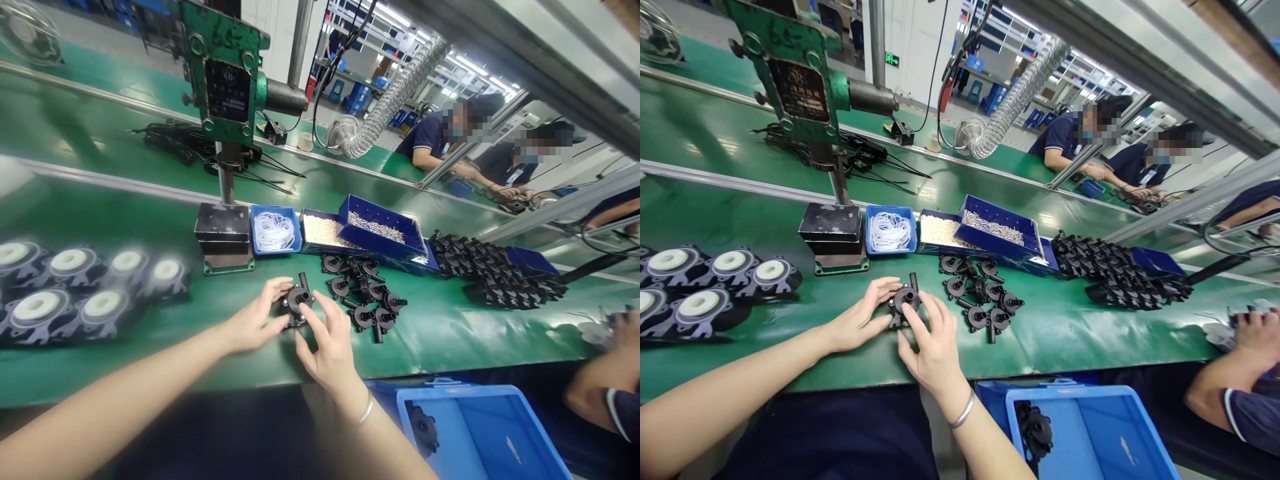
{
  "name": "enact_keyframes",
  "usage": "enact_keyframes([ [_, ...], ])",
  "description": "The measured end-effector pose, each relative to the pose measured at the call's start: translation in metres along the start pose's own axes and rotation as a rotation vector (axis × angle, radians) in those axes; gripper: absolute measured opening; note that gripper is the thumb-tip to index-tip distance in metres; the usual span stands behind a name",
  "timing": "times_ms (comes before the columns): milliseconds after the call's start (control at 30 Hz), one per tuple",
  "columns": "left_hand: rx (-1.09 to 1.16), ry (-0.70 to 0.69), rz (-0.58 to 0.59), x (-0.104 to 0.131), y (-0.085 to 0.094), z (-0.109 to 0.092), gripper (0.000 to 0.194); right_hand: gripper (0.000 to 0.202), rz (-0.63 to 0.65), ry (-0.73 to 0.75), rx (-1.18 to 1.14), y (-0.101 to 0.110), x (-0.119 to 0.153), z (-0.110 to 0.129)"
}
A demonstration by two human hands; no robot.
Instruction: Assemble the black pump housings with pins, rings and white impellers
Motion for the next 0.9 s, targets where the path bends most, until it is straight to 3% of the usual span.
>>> enact_keyframes([
  [100,0.171,0.116,-0.048,-0.004,0.004,0.006,0.038,0.058,0.038,-0.010,0.029,-0.005,-0.005,0.004],
  [300,0.128,0.088,-0.093,-0.008,-0.006,0.003,0.038,0.061,0.025,-0.071,0.151,-0.022,-0.004,0.008],
  [467,0.002,0.100,-0.217,-0.006,-0.011,0.001,0.039,0.052,-0.008,-0.081,0.217,-0.031,-0.007,0.018],
  [567,0.022,0.168,-0.252,-0.002,-0.012,0.010,0.042,0.048,0.002,-0.056,0.195,-0.026,-0.013,0.018],
  [633,0.074,0.202,-0.276,0.003,-0.009,0.018,0.045,0.044,-0.006,-0.006,0.184,-0.008,-0.014,0.011],
  [700,0.102,0.220,-0.274,0.009,-0.005,0.025,0.046,0.042,-0.072,0.028,0.213,0.023,-0.009,-0.010],
  [767,0.070,0.257,-0.255,0.012,-0.002,0.031,0.046,0.044,-0.215,-0.066,0.273,0.067,0.005,-0.052],
  [867,-0.075,0.297,-0.192,0.012,-0.005,0.037,0.043,0.044,-0.444,-0.470,0.342,0.131,0.047,-0.150],
  [900,-0.126,0.275,-0.182,0.010,-0.008,0.039,0.042,0.042,-0.467,-0.532,0.355,0.144,0.062,-0.181],
])
Point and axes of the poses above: each hand's wrist, its own x-axis away from the middle knuckle, its own y-axis out of the back of the hand, z = x × y, the point moved 6 cm from there along -x, towards the middle knuckle, and after that the axes turned 6 degrees about z, right-handed, at the moved point
